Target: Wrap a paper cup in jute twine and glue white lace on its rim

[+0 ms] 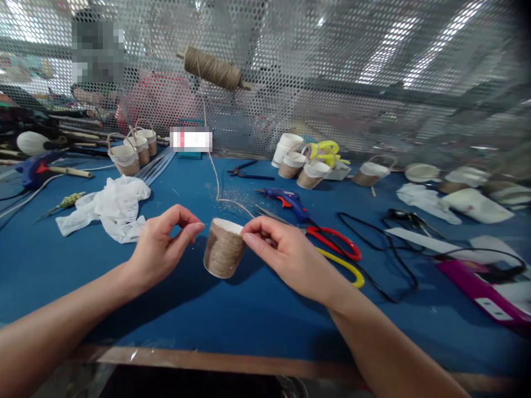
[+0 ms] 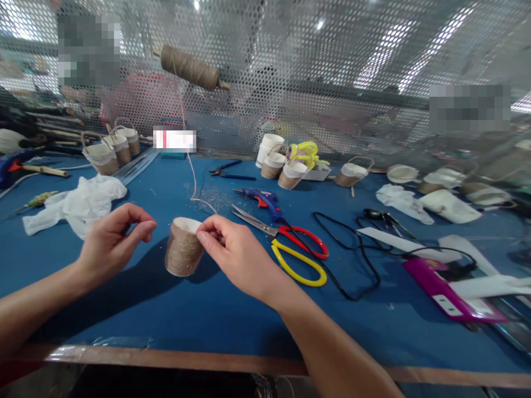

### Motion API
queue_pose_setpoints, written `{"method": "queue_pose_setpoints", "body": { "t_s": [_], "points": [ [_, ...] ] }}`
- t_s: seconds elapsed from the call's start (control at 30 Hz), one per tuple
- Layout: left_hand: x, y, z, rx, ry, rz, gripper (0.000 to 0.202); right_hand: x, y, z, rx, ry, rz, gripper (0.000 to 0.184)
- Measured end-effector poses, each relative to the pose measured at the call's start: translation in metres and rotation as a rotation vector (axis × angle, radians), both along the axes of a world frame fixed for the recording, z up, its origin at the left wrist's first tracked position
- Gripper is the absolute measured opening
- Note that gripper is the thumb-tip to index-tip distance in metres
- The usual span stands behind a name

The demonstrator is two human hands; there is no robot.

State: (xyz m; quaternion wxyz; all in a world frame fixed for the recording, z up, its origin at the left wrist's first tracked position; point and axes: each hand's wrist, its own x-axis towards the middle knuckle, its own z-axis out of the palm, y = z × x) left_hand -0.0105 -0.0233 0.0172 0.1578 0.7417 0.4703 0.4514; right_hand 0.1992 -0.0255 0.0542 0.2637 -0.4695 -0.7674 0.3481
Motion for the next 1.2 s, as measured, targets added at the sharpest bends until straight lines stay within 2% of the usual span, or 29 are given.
{"method": "queue_pose_setpoints", "body": {
  "t_s": [0.1, 0.33, 0.53, 0.67, 0.83, 0.93, 1.03, 1.2],
  "points": [
    [0.001, 0.005, -0.005, -0.189, -0.068, -0.005, 0.017, 0.001, 0.002, -0.001, -0.078, 0.025, -0.001, 0.016],
    [0.002, 0.015, -0.007, -0.391, -0.104, 0.009, 0.042, 0.002, 0.004, -0.003, -0.163, 0.101, 0.034, 0.014],
    [-0.001, 0.024, -0.006, -0.531, -0.272, -0.049, 0.023, 0.003, 0.005, -0.003, -0.175, 0.123, 0.032, 0.013],
    [-0.001, 0.024, -0.007, -0.589, -0.385, -0.084, 0.026, 0.003, 0.006, -0.005, -0.157, 0.099, 0.023, 0.013],
    [-0.001, 0.022, -0.004, -0.673, -0.225, -0.044, 0.048, 0.003, 0.006, -0.007, -0.114, 0.077, 0.029, 0.014],
    [-0.002, 0.022, -0.004, -0.633, -0.211, -0.071, 0.036, 0.004, 0.006, -0.008, -0.101, 0.076, 0.026, 0.014],
    [-0.003, 0.023, -0.007, -0.635, -0.270, -0.163, 0.021, 0.004, 0.007, -0.009, -0.097, 0.076, 0.027, 0.014],
    [-0.002, 0.020, -0.008, -0.675, -0.405, -0.247, 0.018, 0.003, 0.007, -0.009, -0.053, 0.050, 0.032, 0.014]
  ]
}}
